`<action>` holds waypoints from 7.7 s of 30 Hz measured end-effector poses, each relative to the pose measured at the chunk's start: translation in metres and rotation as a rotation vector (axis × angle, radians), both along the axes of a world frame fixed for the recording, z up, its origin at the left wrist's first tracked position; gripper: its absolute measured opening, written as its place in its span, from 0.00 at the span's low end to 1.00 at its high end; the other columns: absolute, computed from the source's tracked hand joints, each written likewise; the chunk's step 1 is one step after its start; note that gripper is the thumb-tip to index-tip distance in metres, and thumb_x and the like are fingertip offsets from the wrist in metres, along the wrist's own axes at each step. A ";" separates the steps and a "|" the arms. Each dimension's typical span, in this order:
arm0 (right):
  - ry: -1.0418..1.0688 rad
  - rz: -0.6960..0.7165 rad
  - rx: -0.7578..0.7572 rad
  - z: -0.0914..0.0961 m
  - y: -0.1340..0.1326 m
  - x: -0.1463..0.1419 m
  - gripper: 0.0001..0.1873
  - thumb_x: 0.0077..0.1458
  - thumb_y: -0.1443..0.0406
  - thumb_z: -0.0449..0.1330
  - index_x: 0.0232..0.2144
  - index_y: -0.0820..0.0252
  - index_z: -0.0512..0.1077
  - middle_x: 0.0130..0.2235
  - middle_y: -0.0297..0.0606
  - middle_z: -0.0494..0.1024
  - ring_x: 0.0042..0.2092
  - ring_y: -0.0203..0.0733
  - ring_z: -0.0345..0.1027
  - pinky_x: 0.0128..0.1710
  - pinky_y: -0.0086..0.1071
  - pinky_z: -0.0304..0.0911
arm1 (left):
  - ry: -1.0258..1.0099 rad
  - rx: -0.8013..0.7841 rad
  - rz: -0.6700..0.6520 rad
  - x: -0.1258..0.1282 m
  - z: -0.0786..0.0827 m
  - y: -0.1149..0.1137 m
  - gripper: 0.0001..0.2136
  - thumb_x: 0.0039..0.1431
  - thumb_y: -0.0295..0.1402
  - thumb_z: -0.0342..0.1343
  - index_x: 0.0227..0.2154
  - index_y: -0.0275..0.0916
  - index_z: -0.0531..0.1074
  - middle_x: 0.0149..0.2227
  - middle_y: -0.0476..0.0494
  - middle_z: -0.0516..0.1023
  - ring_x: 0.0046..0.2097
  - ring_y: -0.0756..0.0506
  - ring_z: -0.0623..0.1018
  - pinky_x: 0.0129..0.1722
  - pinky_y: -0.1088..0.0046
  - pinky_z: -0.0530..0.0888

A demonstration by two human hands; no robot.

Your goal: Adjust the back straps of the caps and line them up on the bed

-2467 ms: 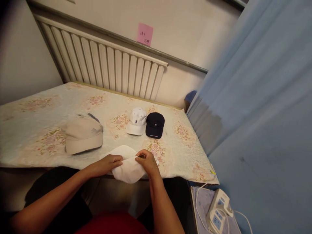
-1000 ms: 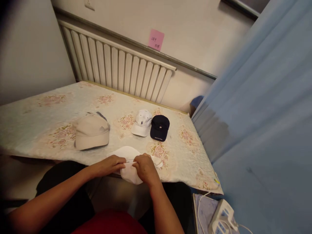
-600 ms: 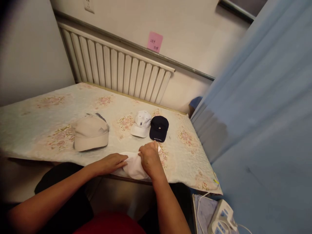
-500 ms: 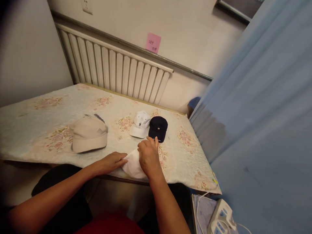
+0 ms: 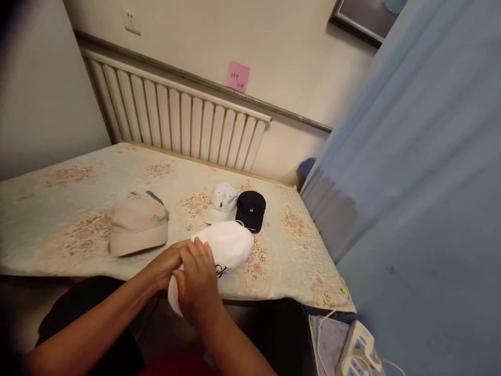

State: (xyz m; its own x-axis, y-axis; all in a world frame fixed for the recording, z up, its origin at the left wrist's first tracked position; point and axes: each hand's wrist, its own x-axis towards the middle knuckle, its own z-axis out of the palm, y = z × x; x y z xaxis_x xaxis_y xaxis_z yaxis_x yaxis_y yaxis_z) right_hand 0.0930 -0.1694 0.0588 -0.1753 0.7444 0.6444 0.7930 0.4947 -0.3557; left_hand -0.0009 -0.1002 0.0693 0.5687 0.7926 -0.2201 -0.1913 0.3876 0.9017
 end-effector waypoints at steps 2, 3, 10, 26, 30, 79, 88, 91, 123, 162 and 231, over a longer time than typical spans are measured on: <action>-0.019 0.028 0.019 -0.010 -0.005 0.003 0.24 0.57 0.69 0.50 0.56 0.67 0.58 0.59 0.51 0.62 0.65 0.48 0.45 0.63 0.53 0.46 | -0.090 -0.149 0.083 -0.004 -0.002 0.004 0.07 0.50 0.33 0.58 0.31 0.35 0.71 0.28 0.42 0.78 0.30 0.44 0.78 0.32 0.68 0.74; -0.024 0.041 0.023 -0.015 -0.008 0.005 0.24 0.57 0.69 0.51 0.56 0.66 0.58 0.59 0.50 0.62 0.65 0.48 0.44 0.63 0.54 0.45 | -0.116 -0.190 0.107 -0.006 -0.003 0.006 0.08 0.50 0.32 0.59 0.32 0.35 0.71 0.28 0.41 0.78 0.29 0.43 0.78 0.32 0.68 0.74; 0.200 0.051 -0.030 -0.054 -0.029 0.022 0.26 0.56 0.70 0.53 0.58 0.57 0.58 0.60 0.45 0.63 0.63 0.47 0.50 0.61 0.53 0.49 | -0.246 -0.486 0.179 -0.025 -0.014 0.018 0.17 0.54 0.33 0.54 0.44 0.27 0.71 0.30 0.33 0.81 0.32 0.36 0.80 0.35 0.58 0.76; 1.727 0.288 -0.650 -0.058 -0.006 0.054 0.20 0.47 0.64 0.64 0.44 0.64 0.71 0.38 0.45 0.81 0.39 0.47 0.75 0.42 0.40 0.68 | -0.355 -0.628 -0.062 -0.033 -0.049 0.015 0.28 0.56 0.40 0.53 0.55 0.25 0.63 0.43 0.28 0.79 0.48 0.31 0.76 0.50 0.51 0.69; 1.859 0.328 -0.606 -0.055 -0.006 0.058 0.24 0.45 0.67 0.64 0.48 0.62 0.69 0.40 0.44 0.81 0.38 0.47 0.76 0.41 0.41 0.69 | -0.357 -0.597 -0.077 -0.034 -0.056 0.010 0.28 0.57 0.39 0.54 0.56 0.24 0.61 0.43 0.27 0.78 0.49 0.31 0.75 0.52 0.52 0.67; 1.843 0.181 -0.157 -0.005 0.026 0.028 0.23 0.50 0.62 0.61 0.49 0.60 0.67 0.46 0.40 0.78 0.49 0.43 0.71 0.52 0.39 0.63 | -0.356 -0.601 0.395 -0.018 -0.089 -0.033 0.23 0.58 0.19 0.49 0.56 0.41 0.62 0.36 0.43 0.82 0.36 0.42 0.81 0.32 0.72 0.80; 1.937 0.233 -0.135 0.004 0.022 0.043 0.22 0.50 0.65 0.61 0.49 0.60 0.67 0.46 0.40 0.78 0.49 0.44 0.71 0.56 0.43 0.60 | -0.350 -0.615 0.455 -0.034 -0.110 -0.020 0.24 0.56 0.18 0.51 0.55 0.43 0.64 0.30 0.49 0.82 0.27 0.48 0.81 0.24 0.80 0.78; 1.973 0.208 -0.138 0.011 0.020 0.046 0.18 0.51 0.64 0.61 0.45 0.60 0.69 0.44 0.40 0.79 0.49 0.44 0.71 0.56 0.44 0.60 | -0.350 -0.608 0.452 -0.037 -0.113 -0.016 0.25 0.55 0.18 0.51 0.55 0.44 0.64 0.30 0.50 0.82 0.26 0.48 0.80 0.22 0.82 0.77; 2.030 0.469 -0.322 -0.013 0.022 0.017 0.20 0.52 0.65 0.59 0.49 0.62 0.68 0.48 0.43 0.77 0.51 0.47 0.69 0.54 0.46 0.61 | -0.945 -0.473 0.159 0.001 -0.065 0.011 0.22 0.65 0.24 0.41 0.60 0.44 0.57 0.51 0.39 0.74 0.53 0.42 0.71 0.54 0.66 0.70; 2.267 0.192 -0.426 0.010 0.006 0.022 0.08 0.44 0.74 0.63 0.29 0.61 0.73 0.29 0.31 0.81 0.35 0.35 0.75 0.46 0.31 0.68 | -0.801 -0.537 0.157 -0.020 -0.068 -0.006 0.19 0.65 0.26 0.41 0.56 0.35 0.63 0.43 0.37 0.79 0.47 0.44 0.78 0.48 0.68 0.75; 1.567 -0.099 -0.262 -0.001 0.017 0.003 0.09 0.47 0.63 0.61 0.31 0.63 0.74 0.28 0.33 0.77 0.31 0.37 0.68 0.32 0.29 0.62 | -0.555 -0.165 0.294 0.016 -0.024 -0.041 0.24 0.57 0.28 0.55 0.57 0.45 0.62 0.54 0.47 0.72 0.59 0.43 0.66 0.62 0.66 0.56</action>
